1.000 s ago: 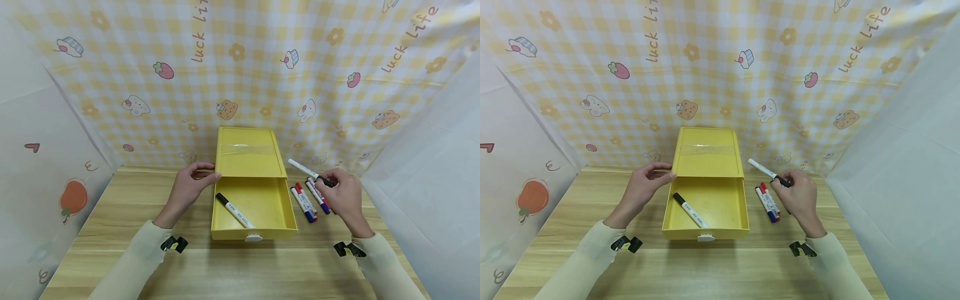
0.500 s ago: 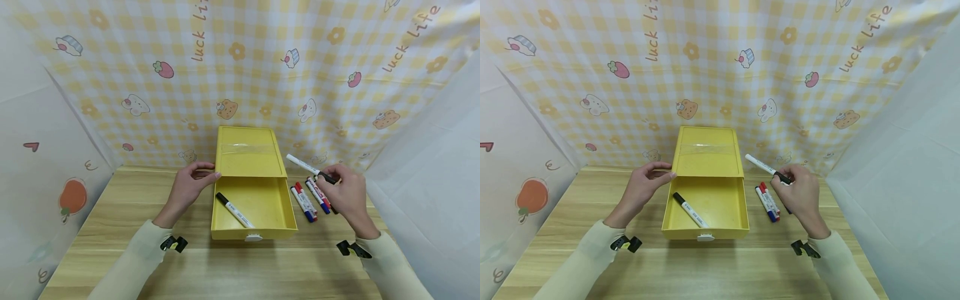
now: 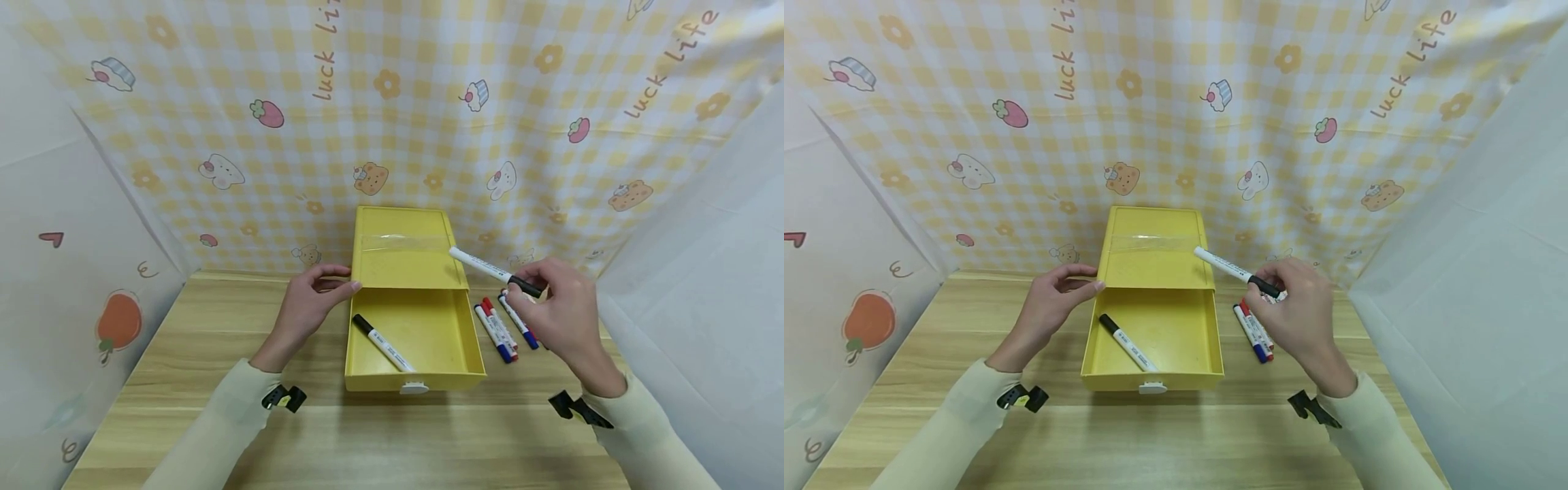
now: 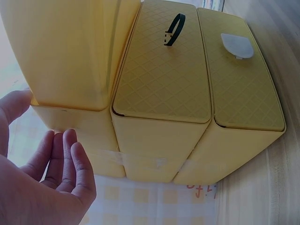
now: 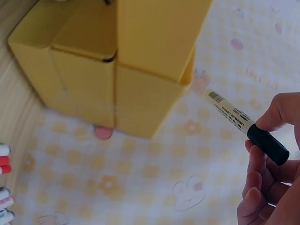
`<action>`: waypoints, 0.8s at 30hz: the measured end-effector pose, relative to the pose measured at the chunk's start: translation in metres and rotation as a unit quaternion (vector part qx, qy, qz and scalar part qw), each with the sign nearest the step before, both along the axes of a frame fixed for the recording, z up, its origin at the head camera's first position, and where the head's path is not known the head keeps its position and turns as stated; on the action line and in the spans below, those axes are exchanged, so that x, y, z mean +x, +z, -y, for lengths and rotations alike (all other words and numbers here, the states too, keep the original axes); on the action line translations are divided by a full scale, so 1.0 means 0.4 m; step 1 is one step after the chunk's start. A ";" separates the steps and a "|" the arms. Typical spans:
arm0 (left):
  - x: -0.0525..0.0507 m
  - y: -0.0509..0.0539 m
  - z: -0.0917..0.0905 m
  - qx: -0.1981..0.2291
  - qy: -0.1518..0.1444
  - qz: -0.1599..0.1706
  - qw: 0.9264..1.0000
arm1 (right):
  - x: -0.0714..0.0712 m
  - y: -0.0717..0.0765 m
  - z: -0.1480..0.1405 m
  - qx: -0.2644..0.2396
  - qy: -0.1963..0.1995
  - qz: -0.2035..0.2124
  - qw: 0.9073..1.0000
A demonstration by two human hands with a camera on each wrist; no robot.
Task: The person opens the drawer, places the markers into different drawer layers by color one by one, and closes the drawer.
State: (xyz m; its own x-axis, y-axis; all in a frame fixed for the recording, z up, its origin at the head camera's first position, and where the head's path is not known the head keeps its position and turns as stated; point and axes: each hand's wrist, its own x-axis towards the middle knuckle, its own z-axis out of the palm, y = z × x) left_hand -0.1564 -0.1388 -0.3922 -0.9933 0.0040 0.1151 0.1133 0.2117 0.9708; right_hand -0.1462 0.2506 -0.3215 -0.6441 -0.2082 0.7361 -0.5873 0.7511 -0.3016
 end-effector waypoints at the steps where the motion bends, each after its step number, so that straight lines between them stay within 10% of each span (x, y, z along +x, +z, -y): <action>1: 0.000 0.000 0.000 0.001 0.000 0.000 1.000 | 0.004 0.005 0.005 0.004 0.009 -0.006 1.000; 24: 0.000 0.001 0.001 0.008 -0.003 -0.001 1.000 | 0.046 0.046 0.143 0.056 0.159 -0.041 0.985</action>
